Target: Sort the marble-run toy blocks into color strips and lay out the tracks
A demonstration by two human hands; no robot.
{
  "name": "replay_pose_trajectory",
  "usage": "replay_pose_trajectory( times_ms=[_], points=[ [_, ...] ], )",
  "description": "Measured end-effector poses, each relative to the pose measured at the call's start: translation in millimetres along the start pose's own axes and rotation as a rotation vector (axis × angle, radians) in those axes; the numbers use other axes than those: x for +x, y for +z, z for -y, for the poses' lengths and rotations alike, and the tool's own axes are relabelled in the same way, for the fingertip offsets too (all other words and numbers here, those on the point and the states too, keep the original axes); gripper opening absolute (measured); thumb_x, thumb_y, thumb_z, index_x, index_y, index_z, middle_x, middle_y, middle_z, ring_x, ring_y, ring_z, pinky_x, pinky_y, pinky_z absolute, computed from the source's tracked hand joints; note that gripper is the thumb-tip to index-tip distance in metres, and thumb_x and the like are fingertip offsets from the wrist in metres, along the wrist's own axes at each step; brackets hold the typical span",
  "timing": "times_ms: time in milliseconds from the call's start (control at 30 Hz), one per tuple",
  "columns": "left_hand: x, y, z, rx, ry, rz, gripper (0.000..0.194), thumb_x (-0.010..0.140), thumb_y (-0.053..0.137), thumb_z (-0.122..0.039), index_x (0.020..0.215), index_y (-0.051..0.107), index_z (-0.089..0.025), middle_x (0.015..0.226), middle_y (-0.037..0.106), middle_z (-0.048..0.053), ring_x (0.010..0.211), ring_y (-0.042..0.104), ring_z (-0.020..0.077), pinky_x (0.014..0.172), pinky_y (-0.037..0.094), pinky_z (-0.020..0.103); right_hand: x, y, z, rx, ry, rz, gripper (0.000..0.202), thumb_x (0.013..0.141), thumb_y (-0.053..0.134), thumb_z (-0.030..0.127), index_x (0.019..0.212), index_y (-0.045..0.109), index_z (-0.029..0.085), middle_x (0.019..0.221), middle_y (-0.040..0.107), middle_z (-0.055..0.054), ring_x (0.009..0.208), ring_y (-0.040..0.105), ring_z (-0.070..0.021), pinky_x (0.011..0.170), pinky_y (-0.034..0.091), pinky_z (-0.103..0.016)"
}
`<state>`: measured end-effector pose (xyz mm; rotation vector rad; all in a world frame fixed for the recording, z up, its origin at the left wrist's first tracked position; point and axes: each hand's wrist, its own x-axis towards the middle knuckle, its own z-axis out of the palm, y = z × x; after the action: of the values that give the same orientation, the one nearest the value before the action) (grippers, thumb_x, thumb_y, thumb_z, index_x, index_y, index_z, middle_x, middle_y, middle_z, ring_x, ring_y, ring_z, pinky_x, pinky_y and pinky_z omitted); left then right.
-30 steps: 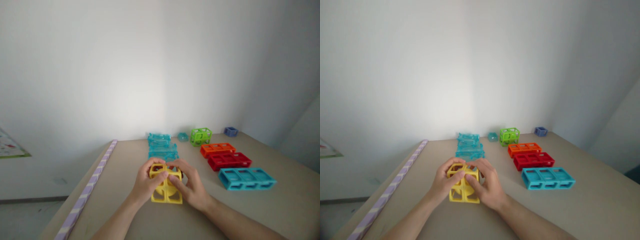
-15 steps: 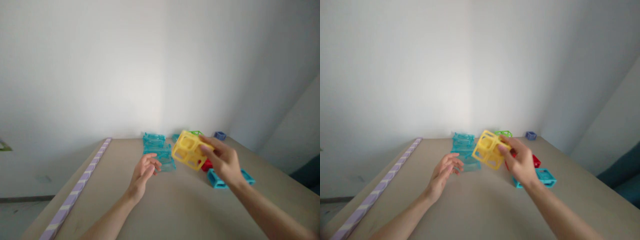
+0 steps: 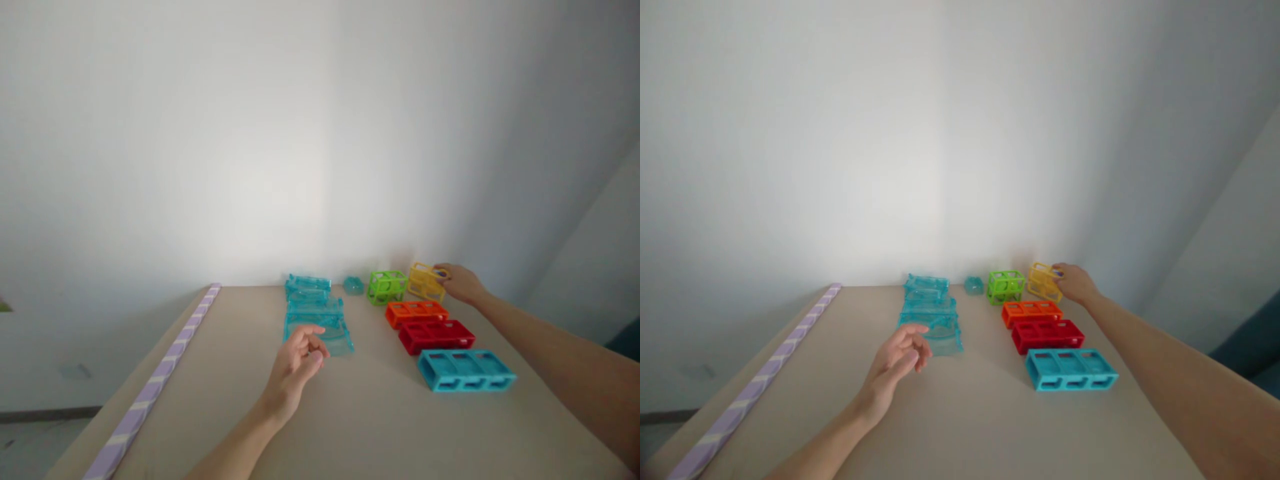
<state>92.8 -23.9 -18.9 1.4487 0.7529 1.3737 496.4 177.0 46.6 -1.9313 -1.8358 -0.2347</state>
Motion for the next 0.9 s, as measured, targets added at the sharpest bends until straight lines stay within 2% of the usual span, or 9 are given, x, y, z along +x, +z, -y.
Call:
replay_pose_trajectory(
  times_ms=[100, 200, 267, 333, 567, 767, 900],
  points=[
    [1, 0.2, 1, 0.007, 0.006, 0.015, 0.037, 0.086, 0.056, -0.041, 0.115, 0.053, -0.018, 0.086, 0.060, 0.006, 0.075, 0.053, 0.0160, 0.068, 0.041, 0.030, 6, 10, -10, -0.061, 0.044, 0.057, 0.036, 0.075, 0.053, 0.002, 0.106, 0.071, 0.008, 0.101, 0.069, -0.020, 0.091, 0.064, -0.0274, 0.077, 0.046, -0.033],
    [0, 0.0, 2, 0.016, -0.009, 0.018, 0.037, 0.087, 0.056, -0.040, 0.116, 0.052, -0.018, 0.087, 0.060, 0.006, 0.076, 0.052, 0.0160, 0.068, 0.040, 0.030, 4, 16, -12, -0.116, 0.078, 0.027, 0.042, 0.078, 0.049, 0.004, 0.116, 0.067, 0.006, 0.106, 0.066, -0.025, 0.099, 0.062, -0.0314, 0.080, 0.046, -0.037],
    [0, -0.2, 2, 0.022, -0.019, 0.018, 0.038, 0.087, 0.057, -0.040, 0.117, 0.051, -0.018, 0.088, 0.060, 0.006, 0.077, 0.052, 0.0161, 0.068, 0.040, 0.029, 1, 21, -8, -0.139, 0.054, 0.004, 0.044, 0.080, 0.049, 0.007, 0.122, 0.064, 0.009, 0.112, 0.064, -0.025, 0.107, 0.059, -0.0318, 0.085, 0.045, -0.039],
    [-1, -0.5, 2, 0.024, -0.022, 0.019, 0.038, 0.087, 0.057, -0.041, 0.117, 0.051, -0.018, 0.088, 0.059, 0.005, 0.077, 0.052, 0.0161, 0.069, 0.040, 0.029, -3, 26, -2, -0.153, 0.001, 0.003, 0.041, 0.083, 0.049, 0.011, 0.120, 0.065, 0.012, 0.114, 0.064, -0.022, 0.110, 0.058, -0.0310, 0.090, 0.043, -0.039],
    [1, -0.9, 3, 0.017, -0.020, 0.026, 0.039, 0.085, 0.058, -0.041, 0.116, 0.051, -0.017, 0.085, 0.059, 0.004, 0.075, 0.051, 0.0151, 0.068, 0.039, 0.029, -5, 43, 16, -0.171, -0.116, -0.015, 0.036, 0.089, 0.048, 0.027, 0.117, 0.068, 0.014, 0.117, 0.067, -0.018, 0.111, 0.059, -0.0284, 0.098, 0.039, -0.039],
    [0, -0.7, 4, 0.016, -0.026, 0.031, 0.038, 0.086, 0.057, -0.040, 0.116, 0.050, -0.018, 0.085, 0.060, 0.004, 0.073, 0.052, 0.0148, 0.067, 0.040, 0.029, -7, 42, 27, -0.153, -0.143, -0.013, 0.035, 0.086, 0.051, 0.027, 0.111, 0.071, 0.014, 0.113, 0.069, -0.017, 0.109, 0.060, -0.0290, 0.097, 0.041, -0.039],
    [0, -0.9, 4, 0.027, -0.033, 0.037, 0.037, 0.086, 0.057, -0.040, 0.115, 0.052, -0.018, 0.084, 0.059, 0.004, 0.074, 0.051, 0.0151, 0.067, 0.039, 0.030, -16, 30, 43, -0.121, -0.108, -0.047, 0.040, 0.079, 0.054, 0.019, 0.116, 0.068, 0.012, 0.109, 0.068, -0.018, 0.105, 0.062, -0.0308, 0.093, 0.044, -0.041]
  ],
)
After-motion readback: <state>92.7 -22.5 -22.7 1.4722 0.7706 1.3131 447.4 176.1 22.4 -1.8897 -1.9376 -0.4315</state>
